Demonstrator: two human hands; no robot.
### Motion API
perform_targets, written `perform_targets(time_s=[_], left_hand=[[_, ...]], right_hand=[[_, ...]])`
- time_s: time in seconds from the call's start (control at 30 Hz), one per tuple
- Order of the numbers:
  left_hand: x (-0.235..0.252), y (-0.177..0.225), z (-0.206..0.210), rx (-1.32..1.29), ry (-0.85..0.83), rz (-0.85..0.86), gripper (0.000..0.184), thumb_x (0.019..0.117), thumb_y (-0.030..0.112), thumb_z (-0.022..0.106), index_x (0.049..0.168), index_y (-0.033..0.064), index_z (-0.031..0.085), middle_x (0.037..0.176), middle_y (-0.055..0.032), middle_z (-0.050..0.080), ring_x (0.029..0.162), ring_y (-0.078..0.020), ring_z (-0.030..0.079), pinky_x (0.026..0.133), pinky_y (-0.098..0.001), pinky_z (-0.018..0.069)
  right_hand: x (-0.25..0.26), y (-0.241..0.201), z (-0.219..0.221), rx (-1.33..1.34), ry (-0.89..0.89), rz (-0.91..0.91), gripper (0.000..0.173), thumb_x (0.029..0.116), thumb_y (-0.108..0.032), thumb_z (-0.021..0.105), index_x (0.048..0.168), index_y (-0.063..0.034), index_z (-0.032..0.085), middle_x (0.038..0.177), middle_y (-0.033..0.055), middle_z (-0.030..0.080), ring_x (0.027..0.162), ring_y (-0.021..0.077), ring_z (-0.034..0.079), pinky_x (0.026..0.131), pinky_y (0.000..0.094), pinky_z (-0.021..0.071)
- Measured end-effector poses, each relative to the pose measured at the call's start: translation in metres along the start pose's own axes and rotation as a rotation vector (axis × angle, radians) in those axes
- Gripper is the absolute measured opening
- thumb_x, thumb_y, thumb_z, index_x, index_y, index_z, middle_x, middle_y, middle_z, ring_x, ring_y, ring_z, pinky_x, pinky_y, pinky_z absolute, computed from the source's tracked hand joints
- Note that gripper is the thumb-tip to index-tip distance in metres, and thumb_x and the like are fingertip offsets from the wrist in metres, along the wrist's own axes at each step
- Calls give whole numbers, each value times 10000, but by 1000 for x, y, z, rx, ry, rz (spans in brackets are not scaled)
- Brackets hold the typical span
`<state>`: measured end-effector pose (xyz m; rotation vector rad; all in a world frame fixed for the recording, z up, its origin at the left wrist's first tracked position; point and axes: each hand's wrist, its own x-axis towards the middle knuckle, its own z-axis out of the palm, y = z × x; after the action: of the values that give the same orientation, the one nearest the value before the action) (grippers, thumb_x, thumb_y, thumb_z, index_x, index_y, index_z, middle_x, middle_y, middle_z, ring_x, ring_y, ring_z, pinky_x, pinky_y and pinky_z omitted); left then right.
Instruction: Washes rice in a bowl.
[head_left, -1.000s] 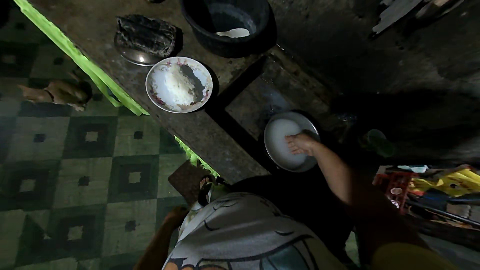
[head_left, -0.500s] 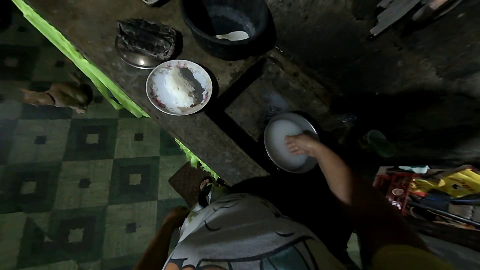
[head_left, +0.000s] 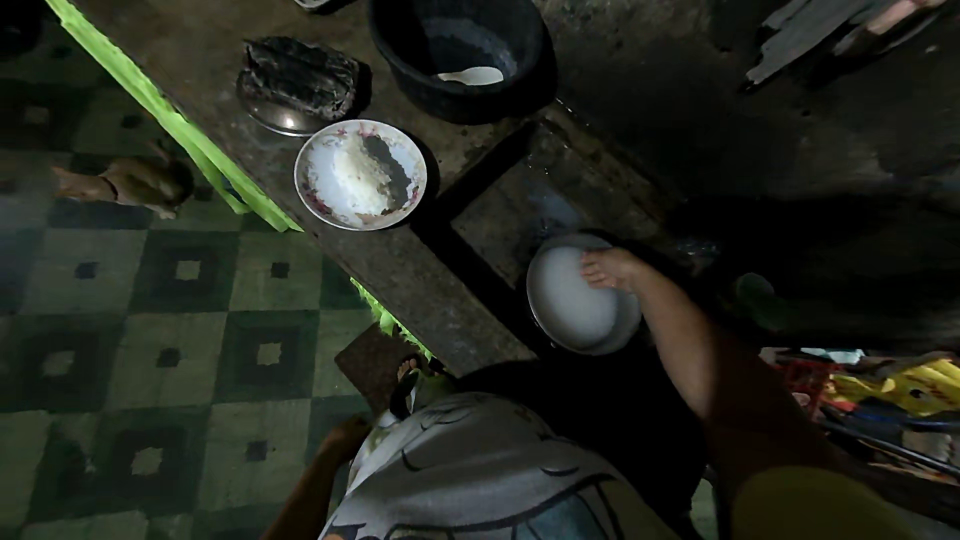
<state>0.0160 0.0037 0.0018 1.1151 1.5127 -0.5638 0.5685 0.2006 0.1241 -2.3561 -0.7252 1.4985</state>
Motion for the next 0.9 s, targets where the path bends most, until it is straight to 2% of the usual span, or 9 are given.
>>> perform_targets(time_s=[0.13,0.27,0.4,0.53,0.63,0.77,0.9], left_hand=[[22,-18,13,-4,25,-25,460,1082,400,502,1368,62,626,1357,-220,639,1300,-392,585,1099,-603,429],[8,-5,8,23,17,-27,456,1094,377,484,1389,54,611,1380,-232,623,1326,-406,564,1114,-610,407],[12,-7,10,35,17,-19,457,1095,385,483,1391,60,607,1378,-224,627,1324,-393,570,1115,-602,412],[10,-4,10,37,8,-13,470,1098,396,468,1402,64,601,1400,-227,612,1346,-401,550,1127,-611,396],[8,-4,10,-40,18,-15,460,1090,390,492,1375,51,618,1372,-236,625,1323,-405,564,1111,-612,409],[12,-9,12,-68,6,-14,482,1084,411,495,1380,50,614,1367,-245,622,1307,-416,572,1094,-626,419],[1,-9,11,-88,10,-2,477,1100,386,470,1387,28,599,1381,-263,607,1326,-429,554,1111,-624,399]], right_hand=[[-1,-1,4,-50,23,7,442,1112,-359,448,1395,-29,529,1218,184,607,980,240,606,859,401,512],[-2,-2,4,-69,18,14,469,1115,-370,435,1416,-20,514,1279,212,604,1032,273,616,893,426,511],[-2,-2,3,-39,16,-10,459,1102,-379,471,1397,-32,531,1221,186,618,974,248,633,856,404,532],[-20,-18,13,-18,-63,-99,489,1100,-397,472,1420,-30,513,1237,179,669,1043,266,686,889,416,561],[-37,-33,28,-3,-115,-124,483,1107,-375,457,1443,-30,486,1270,201,656,1075,296,685,907,435,563],[-41,-43,49,-46,-143,-106,438,1113,-328,453,1430,-28,490,1265,196,651,1035,261,693,875,392,571],[-34,-43,62,-90,-135,-65,424,1126,-279,413,1456,-15,446,1287,216,606,1046,266,663,880,391,556]])
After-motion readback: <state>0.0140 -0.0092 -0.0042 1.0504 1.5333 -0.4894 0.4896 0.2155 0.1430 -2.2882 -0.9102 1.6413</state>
